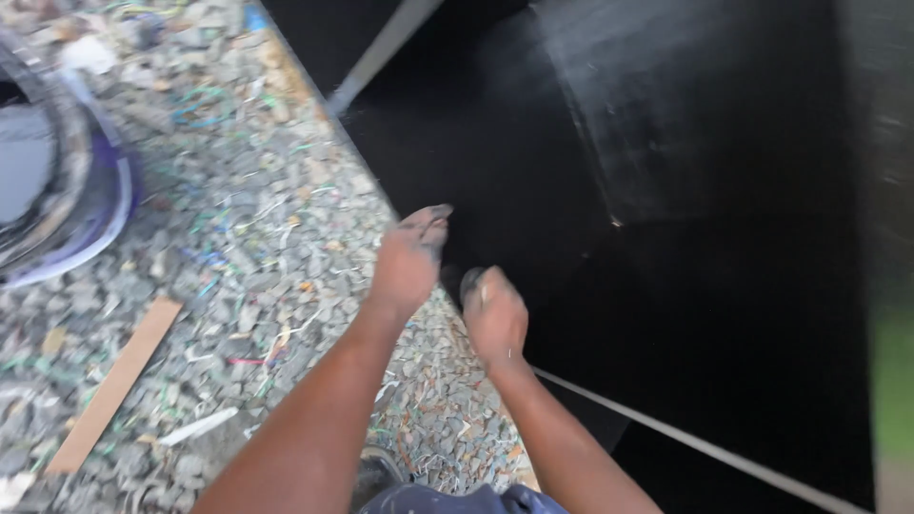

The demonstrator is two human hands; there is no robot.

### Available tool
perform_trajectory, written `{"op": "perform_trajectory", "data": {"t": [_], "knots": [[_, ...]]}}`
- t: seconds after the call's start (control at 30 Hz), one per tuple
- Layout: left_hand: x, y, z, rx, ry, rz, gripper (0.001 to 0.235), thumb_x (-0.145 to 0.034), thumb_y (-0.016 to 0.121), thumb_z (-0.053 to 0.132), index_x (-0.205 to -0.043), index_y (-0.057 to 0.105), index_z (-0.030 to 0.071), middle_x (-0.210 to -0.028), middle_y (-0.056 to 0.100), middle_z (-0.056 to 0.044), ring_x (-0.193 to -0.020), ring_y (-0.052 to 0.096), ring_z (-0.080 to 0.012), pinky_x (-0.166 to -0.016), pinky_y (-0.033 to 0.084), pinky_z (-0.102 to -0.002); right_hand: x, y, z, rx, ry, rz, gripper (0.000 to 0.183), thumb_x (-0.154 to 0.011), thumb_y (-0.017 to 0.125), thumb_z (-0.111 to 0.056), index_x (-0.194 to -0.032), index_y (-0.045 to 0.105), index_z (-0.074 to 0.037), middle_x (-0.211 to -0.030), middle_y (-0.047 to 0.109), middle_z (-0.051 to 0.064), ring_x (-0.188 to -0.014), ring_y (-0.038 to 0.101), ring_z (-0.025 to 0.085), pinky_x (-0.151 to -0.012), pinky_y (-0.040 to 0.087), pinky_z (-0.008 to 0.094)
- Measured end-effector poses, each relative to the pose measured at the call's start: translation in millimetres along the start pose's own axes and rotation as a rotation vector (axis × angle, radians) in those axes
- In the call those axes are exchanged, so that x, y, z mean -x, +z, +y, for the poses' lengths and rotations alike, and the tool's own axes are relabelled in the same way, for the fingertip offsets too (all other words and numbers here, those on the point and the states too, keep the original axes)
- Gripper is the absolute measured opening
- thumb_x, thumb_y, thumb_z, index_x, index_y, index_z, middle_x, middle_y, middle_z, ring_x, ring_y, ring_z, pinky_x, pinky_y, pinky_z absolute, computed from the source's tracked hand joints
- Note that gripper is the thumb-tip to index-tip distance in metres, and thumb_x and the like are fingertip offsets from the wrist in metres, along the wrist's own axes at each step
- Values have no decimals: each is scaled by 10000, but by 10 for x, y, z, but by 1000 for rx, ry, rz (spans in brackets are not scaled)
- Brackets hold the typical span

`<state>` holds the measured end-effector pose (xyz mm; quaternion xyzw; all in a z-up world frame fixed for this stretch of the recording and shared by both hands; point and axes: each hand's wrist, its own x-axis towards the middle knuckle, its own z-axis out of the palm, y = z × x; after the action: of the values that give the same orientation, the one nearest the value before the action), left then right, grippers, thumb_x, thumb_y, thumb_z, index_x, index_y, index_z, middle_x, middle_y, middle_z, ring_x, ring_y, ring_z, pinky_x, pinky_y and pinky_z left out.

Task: The person paints a black cabinet with black paint using a sponge. They repeatedly dip the sponge into a paint can, apply paint to the cabinet's interior and exterior surfaces, and add a liquid from a green bottle into the paint can.

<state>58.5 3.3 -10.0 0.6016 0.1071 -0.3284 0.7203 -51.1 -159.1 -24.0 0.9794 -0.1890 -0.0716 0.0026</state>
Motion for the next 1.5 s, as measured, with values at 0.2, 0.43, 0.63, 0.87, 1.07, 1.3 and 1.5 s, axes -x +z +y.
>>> {"op": "perform_trajectory", "data": {"t": [0.2, 0.43, 0.63, 0.87, 1.07, 1.3, 1.5], "knots": [[-8, -213, 175, 46, -27, 1, 458, -1078, 435, 364, -1443, 610, 148, -1428, 639, -109, -1407, 524, -305, -1219, 364, -483, -1425, 229, 1004, 330, 279, 88, 247, -978, 569, -333, -1050, 696, -133, -935, 723, 89, -979, 730, 312, -853, 584, 441], [-12, -297, 194, 91, -31, 39, 534, -1105, 367, 401, -1476, 560, 69, -1483, 586, -168, -1450, 469, -353, -1241, 308, -504, -850, 350, 530, 151, 387, 115, 213, -946, 553, -307, -997, 673, -139, -934, 718, 118, -970, 727, 378, -829, 562, 483], [-18, -274, 35, 106, -85, 162, 555, -1084, 372, 493, -1371, 652, 109, -1363, 691, -85, -1363, 582, -273, -1176, 399, -483, 194, -592, -451, -358, 525, -410, 194, -884, 600, -293, -995, 677, -154, -867, 762, 98, -929, 747, 295, -830, 562, 402], [-140, -348, -510, 509, -122, 339, 309, -1132, 371, 262, -1083, 613, 77, -929, 596, 2, -905, 558, -116, -854, 470, -280, 274, -37, 157, -464, 806, -206, 415, -854, 602, -169, -1231, 599, 3, -754, 715, 166, -721, 737, 302, -649, 605, 411], [-460, -333, -996, 832, -10, 318, 215, -1122, 438, 186, -1030, 593, 69, -907, 616, 5, -821, 540, -70, -736, 440, -161, -309, 61, -523, -546, 617, -121, 378, -891, 567, -167, -1210, 641, 24, -792, 711, 206, -607, 734, 272, -518, 586, 360], [-808, -265, -1534, 833, 42, 283, 246, -1103, 451, 169, -955, 614, 59, -822, 618, -24, -750, 554, -112, -672, 456, -252, -1366, -439, -1889, 136, -718, -194, 155, -1005, 554, -265, -1036, 676, -173, -883, 629, 134, -954, 662, 399, -811, 555, 521], [-909, -251, -1579, 199, -108, 427, 364, -1121, 363, 332, -1044, 665, 144, -950, 713, -64, -978, 712, -250, -843, 551, -439, -1297, 248, -1911, 741, -1101, -114, 264, -871, 583, -133, -722, 791, -201, -598, 670, 44, -623, 678, 253, -491, 542, 424]]}}
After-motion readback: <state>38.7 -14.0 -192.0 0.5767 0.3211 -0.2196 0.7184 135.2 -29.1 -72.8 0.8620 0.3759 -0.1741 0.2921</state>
